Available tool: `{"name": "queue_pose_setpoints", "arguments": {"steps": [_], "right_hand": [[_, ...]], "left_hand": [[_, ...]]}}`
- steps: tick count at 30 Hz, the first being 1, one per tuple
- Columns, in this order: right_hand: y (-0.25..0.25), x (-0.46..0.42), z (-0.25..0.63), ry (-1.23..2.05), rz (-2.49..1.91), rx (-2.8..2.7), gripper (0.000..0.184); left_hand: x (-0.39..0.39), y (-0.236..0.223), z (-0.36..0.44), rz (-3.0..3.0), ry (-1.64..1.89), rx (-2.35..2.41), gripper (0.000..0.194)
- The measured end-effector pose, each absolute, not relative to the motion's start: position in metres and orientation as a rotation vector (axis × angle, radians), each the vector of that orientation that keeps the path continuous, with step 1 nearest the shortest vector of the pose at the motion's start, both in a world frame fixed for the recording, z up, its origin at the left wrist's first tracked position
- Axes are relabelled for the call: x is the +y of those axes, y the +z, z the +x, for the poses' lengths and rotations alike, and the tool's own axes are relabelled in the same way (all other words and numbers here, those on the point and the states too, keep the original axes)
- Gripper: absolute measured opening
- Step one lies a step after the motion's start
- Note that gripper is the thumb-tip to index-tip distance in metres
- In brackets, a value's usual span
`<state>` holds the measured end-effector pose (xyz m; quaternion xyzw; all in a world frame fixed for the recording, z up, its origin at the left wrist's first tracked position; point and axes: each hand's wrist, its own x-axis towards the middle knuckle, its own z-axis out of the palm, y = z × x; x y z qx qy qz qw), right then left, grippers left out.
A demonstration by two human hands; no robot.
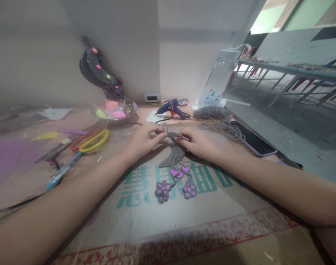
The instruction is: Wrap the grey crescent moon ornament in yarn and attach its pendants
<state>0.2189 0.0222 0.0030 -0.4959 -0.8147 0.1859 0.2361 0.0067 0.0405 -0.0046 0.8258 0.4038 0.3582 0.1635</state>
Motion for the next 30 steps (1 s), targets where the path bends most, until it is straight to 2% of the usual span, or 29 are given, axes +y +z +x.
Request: {"name": "queue_pose_setpoints", "arguments": {"steps": [6, 13, 30], "right_hand": [[-0.002, 0.024, 0.221, 0.499, -1.328, -2.246, 0.028], [0.014, 0.014, 0.217, 0.446, -1.43, -2.271, 0.027], [0.007, 0.018, 0.218, 0.436, -1.378, -2.271, 0.028]], "left_hand": [[0.039, -0.003, 0.008, 2.254, 0.943, 1.194, 0.025], [0.038, -0.003, 0.008, 2.193, 0.93, 1.186, 0.031], [0.041, -0.005, 0.008, 2.267, 0.909, 1.164, 0.031]]}}
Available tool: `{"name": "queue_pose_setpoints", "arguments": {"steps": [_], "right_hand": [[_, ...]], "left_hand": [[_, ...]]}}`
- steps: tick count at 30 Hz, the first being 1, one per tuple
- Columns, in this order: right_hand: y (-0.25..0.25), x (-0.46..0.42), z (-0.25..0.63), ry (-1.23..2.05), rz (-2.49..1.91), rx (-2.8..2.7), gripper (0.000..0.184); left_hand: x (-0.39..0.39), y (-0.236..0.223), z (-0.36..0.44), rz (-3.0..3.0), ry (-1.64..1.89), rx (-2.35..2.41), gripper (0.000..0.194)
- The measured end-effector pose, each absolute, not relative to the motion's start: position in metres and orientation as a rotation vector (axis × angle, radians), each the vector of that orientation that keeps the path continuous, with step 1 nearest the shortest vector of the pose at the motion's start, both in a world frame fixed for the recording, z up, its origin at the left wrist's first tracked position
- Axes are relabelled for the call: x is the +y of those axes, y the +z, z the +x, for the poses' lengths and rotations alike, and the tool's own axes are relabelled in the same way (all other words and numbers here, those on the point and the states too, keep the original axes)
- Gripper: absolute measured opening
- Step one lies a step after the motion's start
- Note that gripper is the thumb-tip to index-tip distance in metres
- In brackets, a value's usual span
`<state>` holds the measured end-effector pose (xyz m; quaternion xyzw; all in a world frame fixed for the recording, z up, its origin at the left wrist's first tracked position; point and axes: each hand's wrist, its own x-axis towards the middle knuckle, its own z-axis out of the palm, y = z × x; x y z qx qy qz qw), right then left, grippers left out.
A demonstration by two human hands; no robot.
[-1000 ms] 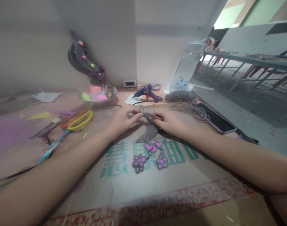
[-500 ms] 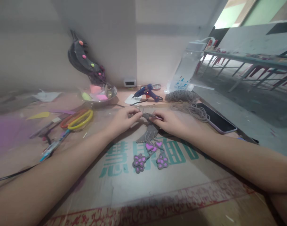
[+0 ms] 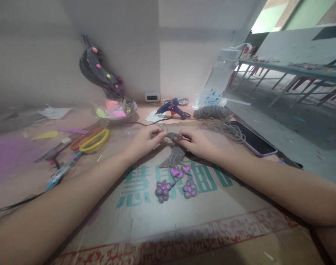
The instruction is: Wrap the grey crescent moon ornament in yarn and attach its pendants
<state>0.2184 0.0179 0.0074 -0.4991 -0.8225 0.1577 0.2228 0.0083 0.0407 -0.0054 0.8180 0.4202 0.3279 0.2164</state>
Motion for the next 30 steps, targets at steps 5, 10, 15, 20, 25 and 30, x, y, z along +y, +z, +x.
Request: {"name": "queue_pose_setpoints", "arguments": {"steps": [5, 10, 15, 20, 25, 30], "right_hand": [[0.003, 0.021, 0.219, 0.465, -1.351, -2.266, 0.027], [0.005, 0.019, 0.219, 0.49, -1.353, -2.257, 0.026], [0.005, 0.018, 0.219, 0.451, -1.361, -2.253, 0.025], [-0.003, 0.022, 0.221, 0.471, -1.26, -2.246, 0.028], [-0.002, 0.022, 0.222, 0.453, -1.287, -2.253, 0.026], [0.0, 0.021, 0.221, 0.46, -1.292, -2.249, 0.025]], "left_hand": [[0.043, -0.007, 0.009, 2.273, 0.892, 1.161, 0.028], [0.044, -0.009, 0.008, 2.273, 0.881, 1.15, 0.026], [0.043, -0.01, 0.008, 2.222, 0.844, 1.136, 0.026], [0.04, -0.01, 0.01, 2.222, 0.803, 1.12, 0.035], [0.044, -0.013, 0.009, 2.216, 0.788, 1.069, 0.024], [0.044, -0.013, 0.009, 2.112, 0.774, 1.051, 0.019]]}}
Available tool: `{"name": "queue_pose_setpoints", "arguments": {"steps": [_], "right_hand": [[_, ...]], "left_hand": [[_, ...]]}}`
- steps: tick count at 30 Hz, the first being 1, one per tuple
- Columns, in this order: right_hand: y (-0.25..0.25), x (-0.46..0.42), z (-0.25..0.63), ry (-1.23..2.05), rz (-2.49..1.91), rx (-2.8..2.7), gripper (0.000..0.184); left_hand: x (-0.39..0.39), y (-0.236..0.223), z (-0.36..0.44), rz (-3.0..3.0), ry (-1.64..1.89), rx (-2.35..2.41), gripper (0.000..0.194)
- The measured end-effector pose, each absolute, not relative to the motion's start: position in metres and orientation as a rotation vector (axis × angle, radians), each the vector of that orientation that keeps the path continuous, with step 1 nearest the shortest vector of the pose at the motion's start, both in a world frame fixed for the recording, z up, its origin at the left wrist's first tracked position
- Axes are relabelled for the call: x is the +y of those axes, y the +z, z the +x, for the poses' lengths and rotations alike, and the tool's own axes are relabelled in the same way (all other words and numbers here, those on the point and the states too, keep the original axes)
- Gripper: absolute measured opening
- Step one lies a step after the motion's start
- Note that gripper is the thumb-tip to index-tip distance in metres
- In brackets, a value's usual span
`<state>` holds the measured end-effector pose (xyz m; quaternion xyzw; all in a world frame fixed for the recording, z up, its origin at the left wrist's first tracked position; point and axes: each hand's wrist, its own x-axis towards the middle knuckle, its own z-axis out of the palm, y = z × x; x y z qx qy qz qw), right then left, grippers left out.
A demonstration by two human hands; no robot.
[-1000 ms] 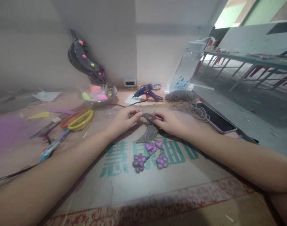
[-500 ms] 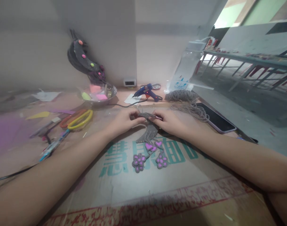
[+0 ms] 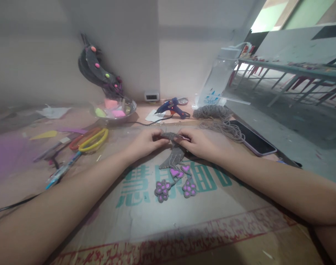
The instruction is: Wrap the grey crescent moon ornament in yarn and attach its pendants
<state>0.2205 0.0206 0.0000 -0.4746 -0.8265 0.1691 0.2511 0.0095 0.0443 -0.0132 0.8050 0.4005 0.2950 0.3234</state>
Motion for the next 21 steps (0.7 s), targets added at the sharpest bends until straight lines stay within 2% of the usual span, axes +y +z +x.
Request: {"name": "queue_pose_setpoints", "arguments": {"steps": [5, 10, 21], "right_hand": [[0.0012, 0.0199, 0.2198, 0.462, -1.301, -2.262, 0.026], [-0.0012, 0.0216, 0.2207, 0.478, -1.271, -2.255, 0.026], [-0.0033, 0.0229, 0.2214, 0.474, -1.247, -2.259, 0.026]], "left_hand": [[0.0414, -0.0108, 0.0099, 2.09, 0.828, 1.014, 0.023], [0.0435, -0.0109, 0.0067, 2.039, 0.803, 1.112, 0.036], [0.0442, -0.0145, 0.0052, 1.994, 0.797, 1.024, 0.036]]}}
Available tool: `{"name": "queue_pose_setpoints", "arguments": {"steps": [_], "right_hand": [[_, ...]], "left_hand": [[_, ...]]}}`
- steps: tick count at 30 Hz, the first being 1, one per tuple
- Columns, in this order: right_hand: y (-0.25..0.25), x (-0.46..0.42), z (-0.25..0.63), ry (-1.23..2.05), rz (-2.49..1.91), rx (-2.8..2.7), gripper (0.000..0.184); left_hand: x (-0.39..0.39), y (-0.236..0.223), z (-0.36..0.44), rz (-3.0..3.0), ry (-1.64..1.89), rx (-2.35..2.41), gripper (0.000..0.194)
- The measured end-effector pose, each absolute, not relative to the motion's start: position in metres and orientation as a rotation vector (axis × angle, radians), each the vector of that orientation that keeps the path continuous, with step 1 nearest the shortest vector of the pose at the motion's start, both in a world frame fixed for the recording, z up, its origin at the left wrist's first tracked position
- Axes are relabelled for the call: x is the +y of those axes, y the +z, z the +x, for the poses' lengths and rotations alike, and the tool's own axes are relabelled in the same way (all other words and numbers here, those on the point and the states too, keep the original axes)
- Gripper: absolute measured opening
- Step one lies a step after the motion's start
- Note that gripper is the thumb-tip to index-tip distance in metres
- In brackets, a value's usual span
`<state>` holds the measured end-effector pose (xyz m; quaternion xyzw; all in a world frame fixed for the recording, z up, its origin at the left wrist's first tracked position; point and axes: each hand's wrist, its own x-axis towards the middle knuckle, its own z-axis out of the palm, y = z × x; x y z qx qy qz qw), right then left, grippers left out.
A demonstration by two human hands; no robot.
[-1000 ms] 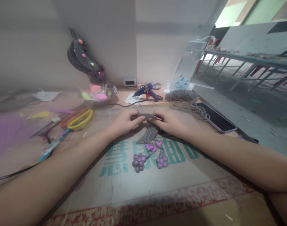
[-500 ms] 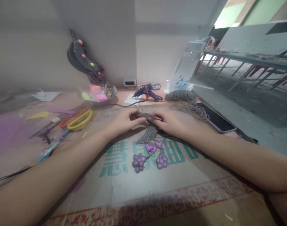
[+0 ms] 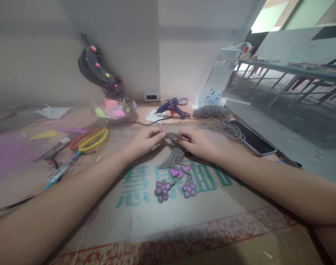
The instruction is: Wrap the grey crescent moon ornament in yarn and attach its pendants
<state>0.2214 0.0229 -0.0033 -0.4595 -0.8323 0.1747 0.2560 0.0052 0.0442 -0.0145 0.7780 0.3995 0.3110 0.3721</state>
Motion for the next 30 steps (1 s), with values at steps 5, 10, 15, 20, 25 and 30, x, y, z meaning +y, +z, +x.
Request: {"name": "queue_pose_setpoints", "arguments": {"steps": [5, 10, 15, 20, 25, 30], "right_hand": [[-0.0054, 0.0248, 0.2223, 0.458, -1.237, -2.262, 0.027], [-0.0038, 0.0237, 0.222, 0.448, -1.249, -2.269, 0.027], [-0.0012, 0.0223, 0.2214, 0.436, -1.294, -2.254, 0.026], [0.0008, 0.0214, 0.2206, 0.454, -1.312, -2.267, 0.026], [-0.002, 0.0231, 0.2214, 0.456, -1.282, -2.258, 0.026], [-0.0009, 0.0218, 0.2212, 0.443, -1.278, -2.256, 0.029]], "left_hand": [[0.0457, -0.0135, 0.0053, 2.064, 0.81, 1.018, 0.034], [0.0446, -0.011, 0.0051, 2.09, 0.814, 1.039, 0.036], [0.0451, -0.0114, 0.0049, 2.071, 0.89, 1.106, 0.027], [0.0448, -0.0104, 0.0068, 2.142, 0.958, 1.197, 0.016], [0.0412, -0.0094, 0.0062, 2.289, 1.077, 1.169, 0.016], [0.0417, -0.0119, 0.0044, 2.466, 1.159, 1.106, 0.012]]}}
